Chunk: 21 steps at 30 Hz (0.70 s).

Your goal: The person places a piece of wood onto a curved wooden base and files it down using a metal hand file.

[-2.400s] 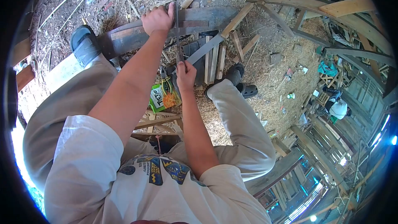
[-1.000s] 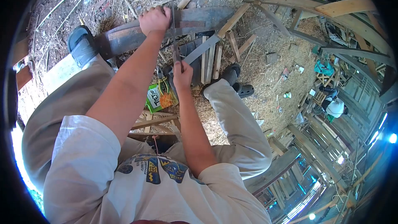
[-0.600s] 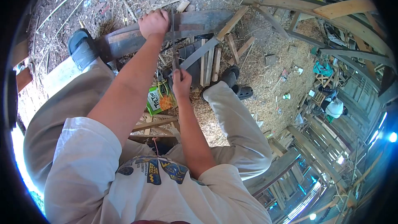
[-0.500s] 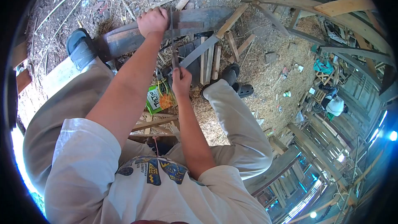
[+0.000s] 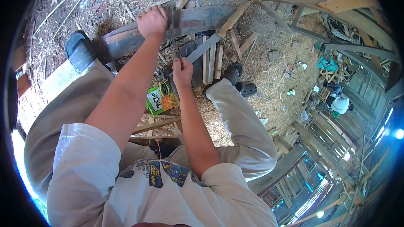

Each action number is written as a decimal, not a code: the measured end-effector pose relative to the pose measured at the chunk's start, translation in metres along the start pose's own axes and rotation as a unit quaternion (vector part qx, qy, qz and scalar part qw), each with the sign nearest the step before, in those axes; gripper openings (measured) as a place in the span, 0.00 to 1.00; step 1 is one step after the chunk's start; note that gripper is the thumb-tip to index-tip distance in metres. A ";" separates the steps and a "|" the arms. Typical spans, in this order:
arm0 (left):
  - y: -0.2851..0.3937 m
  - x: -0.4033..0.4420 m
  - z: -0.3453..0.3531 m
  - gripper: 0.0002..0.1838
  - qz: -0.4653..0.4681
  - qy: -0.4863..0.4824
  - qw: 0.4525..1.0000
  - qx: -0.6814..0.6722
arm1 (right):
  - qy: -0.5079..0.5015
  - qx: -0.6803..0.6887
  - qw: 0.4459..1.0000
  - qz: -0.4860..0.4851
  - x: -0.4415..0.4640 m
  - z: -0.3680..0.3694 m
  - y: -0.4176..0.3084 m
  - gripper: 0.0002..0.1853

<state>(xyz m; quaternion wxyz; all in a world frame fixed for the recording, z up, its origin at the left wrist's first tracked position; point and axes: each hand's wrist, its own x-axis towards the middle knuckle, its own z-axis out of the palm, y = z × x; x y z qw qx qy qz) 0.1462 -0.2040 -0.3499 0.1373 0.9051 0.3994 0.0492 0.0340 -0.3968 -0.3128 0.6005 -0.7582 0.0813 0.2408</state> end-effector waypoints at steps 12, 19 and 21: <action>0.001 0.001 0.003 0.20 0.010 0.000 1.000 0.010 | 0.007 -0.023 1.000 -0.001 -0.005 -0.006 0.006 0.18; 0.004 0.005 0.002 0.20 -0.013 -0.001 1.000 0.006 | 0.015 0.055 0.998 0.037 -0.029 -0.013 0.035 0.17; 0.008 0.008 0.001 0.20 -0.039 -0.007 0.999 -0.004 | 0.013 0.029 0.999 0.024 -0.022 -0.018 0.035 0.17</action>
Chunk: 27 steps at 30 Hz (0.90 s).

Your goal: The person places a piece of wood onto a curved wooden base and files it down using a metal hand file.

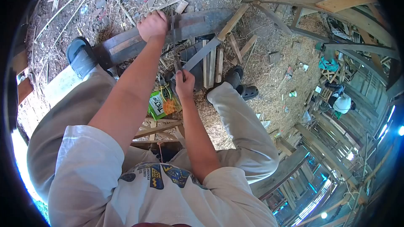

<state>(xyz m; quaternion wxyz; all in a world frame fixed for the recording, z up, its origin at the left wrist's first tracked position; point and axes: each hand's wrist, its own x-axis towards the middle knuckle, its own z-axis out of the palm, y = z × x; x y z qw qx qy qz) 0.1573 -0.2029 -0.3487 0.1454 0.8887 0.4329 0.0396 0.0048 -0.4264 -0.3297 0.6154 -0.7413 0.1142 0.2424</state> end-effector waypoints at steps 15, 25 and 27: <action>-0.011 -0.020 -0.006 0.23 0.115 -0.043 0.992 0.020 | -0.035 0.103 0.994 0.016 -0.003 -0.008 -0.031 0.17; -0.005 -0.017 -0.010 0.22 0.089 -0.054 0.994 0.023 | 0.021 0.187 0.981 0.036 -0.001 0.023 -0.014 0.14; -0.004 -0.018 -0.009 0.22 0.088 -0.043 0.995 0.019 | 0.024 0.208 0.977 0.029 -0.004 0.026 -0.013 0.14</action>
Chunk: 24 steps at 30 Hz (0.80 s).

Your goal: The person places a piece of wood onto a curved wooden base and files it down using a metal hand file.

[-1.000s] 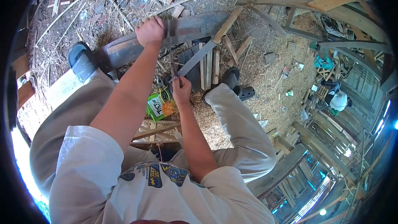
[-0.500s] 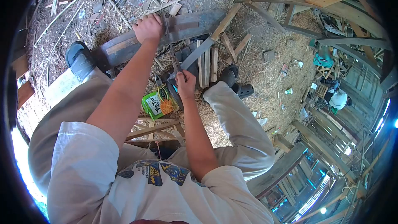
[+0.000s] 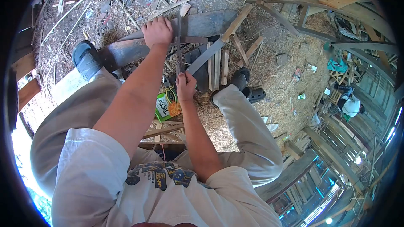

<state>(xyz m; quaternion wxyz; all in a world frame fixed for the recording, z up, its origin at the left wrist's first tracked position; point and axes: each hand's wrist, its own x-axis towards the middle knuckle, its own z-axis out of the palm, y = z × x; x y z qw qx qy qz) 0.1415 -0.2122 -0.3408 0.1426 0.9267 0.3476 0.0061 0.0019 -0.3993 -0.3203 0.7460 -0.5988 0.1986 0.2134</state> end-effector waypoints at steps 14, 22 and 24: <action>0.002 -0.002 0.006 0.20 0.009 0.025 0.999 0.027 | -0.014 -0.029 0.999 0.007 -0.022 -0.013 0.024 0.14; 0.000 0.000 0.007 0.19 0.021 0.021 0.999 0.029 | -0.009 -0.114 0.993 -0.009 -0.010 -0.011 0.019 0.17; -0.001 -0.001 0.012 0.19 0.024 0.049 0.998 0.023 | -0.018 -0.092 0.996 -0.002 -0.029 -0.020 0.025 0.15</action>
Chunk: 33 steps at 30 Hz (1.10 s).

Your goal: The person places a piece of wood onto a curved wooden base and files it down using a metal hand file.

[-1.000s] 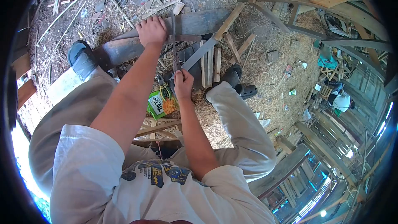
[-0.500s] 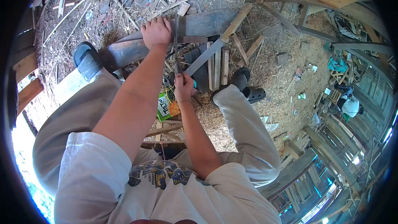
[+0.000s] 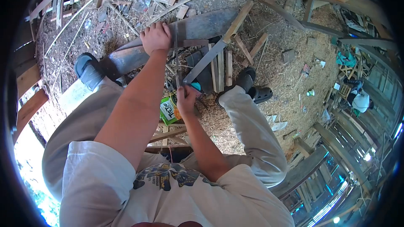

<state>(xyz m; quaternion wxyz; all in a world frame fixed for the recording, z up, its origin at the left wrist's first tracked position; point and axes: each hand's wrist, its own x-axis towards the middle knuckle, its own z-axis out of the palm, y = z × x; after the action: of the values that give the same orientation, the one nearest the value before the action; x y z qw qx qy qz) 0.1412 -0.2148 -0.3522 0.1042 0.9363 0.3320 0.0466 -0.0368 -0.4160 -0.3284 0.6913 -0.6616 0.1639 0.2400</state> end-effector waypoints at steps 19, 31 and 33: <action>0.002 0.002 -0.002 0.20 -0.024 -0.022 0.999 0.026 | 0.032 -0.098 0.994 -0.024 0.021 0.012 -0.003 0.13; 0.003 0.003 -0.004 0.19 0.002 -0.031 0.999 0.027 | 0.049 -0.107 0.992 -0.045 0.006 0.020 -0.018 0.16; 0.003 0.002 0.000 0.19 -0.002 -0.009 1.000 0.009 | 0.068 -0.128 0.988 -0.043 -0.024 0.006 0.012 0.16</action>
<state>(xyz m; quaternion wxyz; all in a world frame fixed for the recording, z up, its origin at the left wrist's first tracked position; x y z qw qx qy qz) 0.1446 -0.2157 -0.3515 0.0983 0.9371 0.3331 0.0352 -0.0640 -0.4130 -0.3253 0.5979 -0.7659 0.1497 0.1830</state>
